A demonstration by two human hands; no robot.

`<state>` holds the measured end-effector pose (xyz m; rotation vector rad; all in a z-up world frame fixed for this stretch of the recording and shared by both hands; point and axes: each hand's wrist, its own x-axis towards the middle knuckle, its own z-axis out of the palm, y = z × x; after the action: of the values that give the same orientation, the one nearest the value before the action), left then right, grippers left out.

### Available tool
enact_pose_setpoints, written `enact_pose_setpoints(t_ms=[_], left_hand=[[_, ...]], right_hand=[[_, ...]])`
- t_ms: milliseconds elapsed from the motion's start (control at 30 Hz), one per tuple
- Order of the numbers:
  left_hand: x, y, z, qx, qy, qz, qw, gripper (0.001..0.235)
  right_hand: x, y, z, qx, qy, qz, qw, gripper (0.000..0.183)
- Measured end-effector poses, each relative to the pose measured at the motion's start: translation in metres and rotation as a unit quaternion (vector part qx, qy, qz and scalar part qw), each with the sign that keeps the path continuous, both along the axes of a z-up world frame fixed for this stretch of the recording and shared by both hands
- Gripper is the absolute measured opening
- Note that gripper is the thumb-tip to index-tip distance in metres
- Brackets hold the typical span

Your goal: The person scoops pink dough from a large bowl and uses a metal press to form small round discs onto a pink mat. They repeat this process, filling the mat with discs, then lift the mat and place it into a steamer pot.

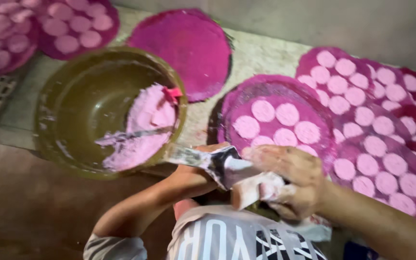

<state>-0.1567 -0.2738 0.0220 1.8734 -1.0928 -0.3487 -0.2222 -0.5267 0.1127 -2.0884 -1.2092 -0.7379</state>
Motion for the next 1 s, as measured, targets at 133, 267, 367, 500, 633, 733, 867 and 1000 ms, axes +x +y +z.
enact_pose_setpoints(t_ms=[133,267,367,500,633,733,867,1000], left_hand=[[-0.027,-0.059,-0.014,0.092,-0.017,-0.039,0.995,0.056],[-0.027,-0.097,-0.039,-0.072,0.163,-0.044,0.983,0.056],[-0.02,-0.121,-0.044,-0.08,0.331,-0.029,0.94,0.053],[-0.027,-0.13,-0.028,-0.064,0.313,0.043,0.947,0.061],[0.0,-0.132,-0.011,-0.456,0.362,-0.183,0.792,0.099],[-0.007,-0.158,-0.029,-0.6,0.471,-0.152,0.629,0.093],[-0.011,-0.174,-0.073,-0.671,0.543,-0.101,0.495,0.056],[0.002,-0.159,-0.101,-0.693,0.533,-0.058,0.482,0.044]], right_hand=[[-0.028,-0.021,-0.014,-0.037,0.049,-0.026,0.998,0.031],[-0.045,-0.062,-0.045,0.021,0.162,-0.078,0.983,0.05],[-0.054,-0.131,-0.068,0.124,0.404,-0.109,0.9,0.07],[-0.061,-0.208,-0.1,0.018,0.735,0.031,0.677,0.102],[-0.069,-0.228,-0.114,0.061,0.816,0.002,0.574,0.103],[-0.071,-0.217,-0.112,0.06,0.882,-0.041,0.466,0.092],[-0.052,-0.203,-0.095,-0.091,0.852,-0.151,0.493,0.094],[-0.034,-0.179,-0.089,-0.151,0.803,-0.187,0.545,0.098]])
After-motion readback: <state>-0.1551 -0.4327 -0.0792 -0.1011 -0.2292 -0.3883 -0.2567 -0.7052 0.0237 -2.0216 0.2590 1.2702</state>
